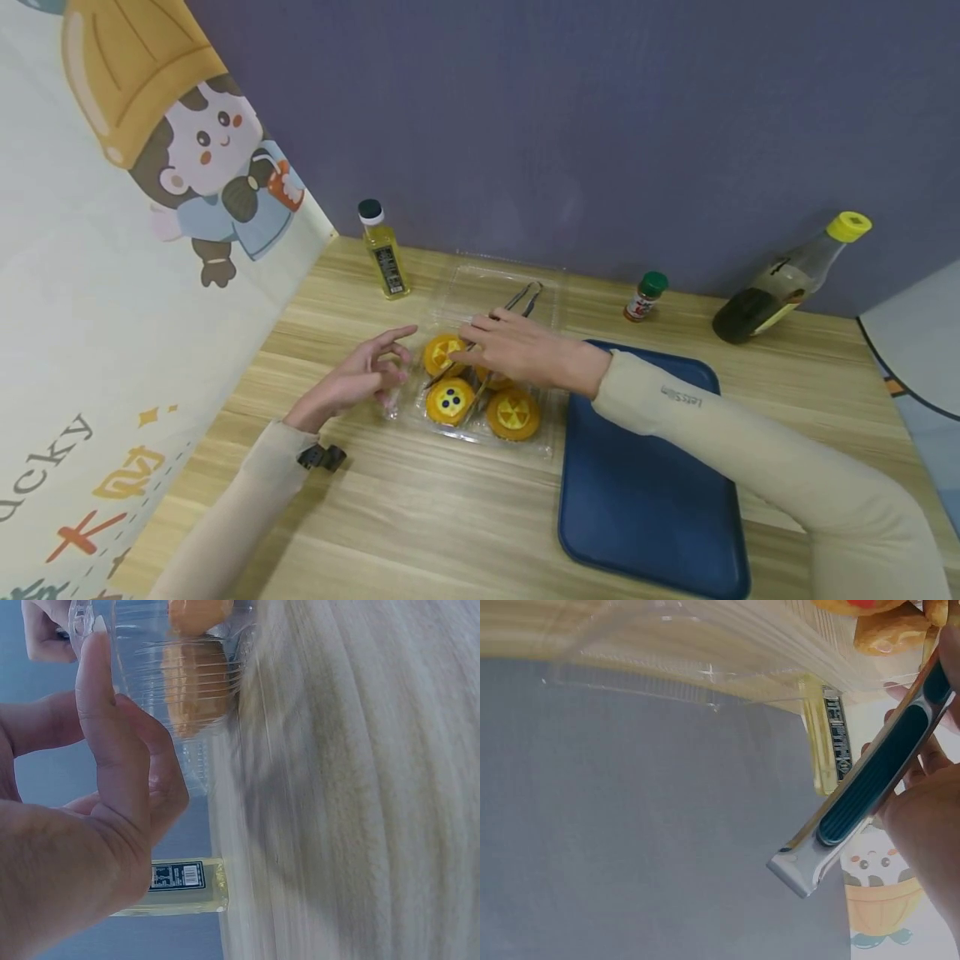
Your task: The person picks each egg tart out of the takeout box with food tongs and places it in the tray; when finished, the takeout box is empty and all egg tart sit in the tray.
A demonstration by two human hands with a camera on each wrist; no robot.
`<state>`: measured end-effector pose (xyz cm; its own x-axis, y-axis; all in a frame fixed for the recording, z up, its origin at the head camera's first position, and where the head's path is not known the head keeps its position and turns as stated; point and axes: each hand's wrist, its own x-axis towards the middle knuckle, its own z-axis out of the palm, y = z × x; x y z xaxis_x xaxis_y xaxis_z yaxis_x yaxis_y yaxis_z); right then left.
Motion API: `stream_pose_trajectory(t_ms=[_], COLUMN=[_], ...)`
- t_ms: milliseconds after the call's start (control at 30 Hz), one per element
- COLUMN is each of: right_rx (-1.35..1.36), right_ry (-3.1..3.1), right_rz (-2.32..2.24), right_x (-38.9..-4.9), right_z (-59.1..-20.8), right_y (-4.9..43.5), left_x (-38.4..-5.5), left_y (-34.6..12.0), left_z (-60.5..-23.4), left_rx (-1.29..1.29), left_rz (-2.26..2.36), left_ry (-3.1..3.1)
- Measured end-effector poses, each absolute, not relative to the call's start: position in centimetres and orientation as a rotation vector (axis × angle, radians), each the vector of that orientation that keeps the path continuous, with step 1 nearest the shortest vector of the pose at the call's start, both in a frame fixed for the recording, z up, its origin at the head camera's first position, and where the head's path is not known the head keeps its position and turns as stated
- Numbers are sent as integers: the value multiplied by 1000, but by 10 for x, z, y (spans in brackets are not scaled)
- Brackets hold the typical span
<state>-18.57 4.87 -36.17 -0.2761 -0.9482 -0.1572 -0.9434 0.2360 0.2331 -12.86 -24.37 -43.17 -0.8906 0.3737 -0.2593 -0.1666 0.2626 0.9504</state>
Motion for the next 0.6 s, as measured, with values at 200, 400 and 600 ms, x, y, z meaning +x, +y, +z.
stream_pose_trajectory(t_ms=[200,400,600], right_rx=[1888,1894,1868], right_ry=[-2362,-2397,-2370], right_rz=[-590,-554,-514], right_x=[-183,-181,-179], right_z=[-358,-360,-362], right_y=[44,46,52], left_x=[-128,-126,-126], left_y=[-243,-242,-242], left_z=[-431,-430,-429], left_rx=[182,182,200], left_rz=[1657,1654,1649], left_ry=[2114,2115,2125])
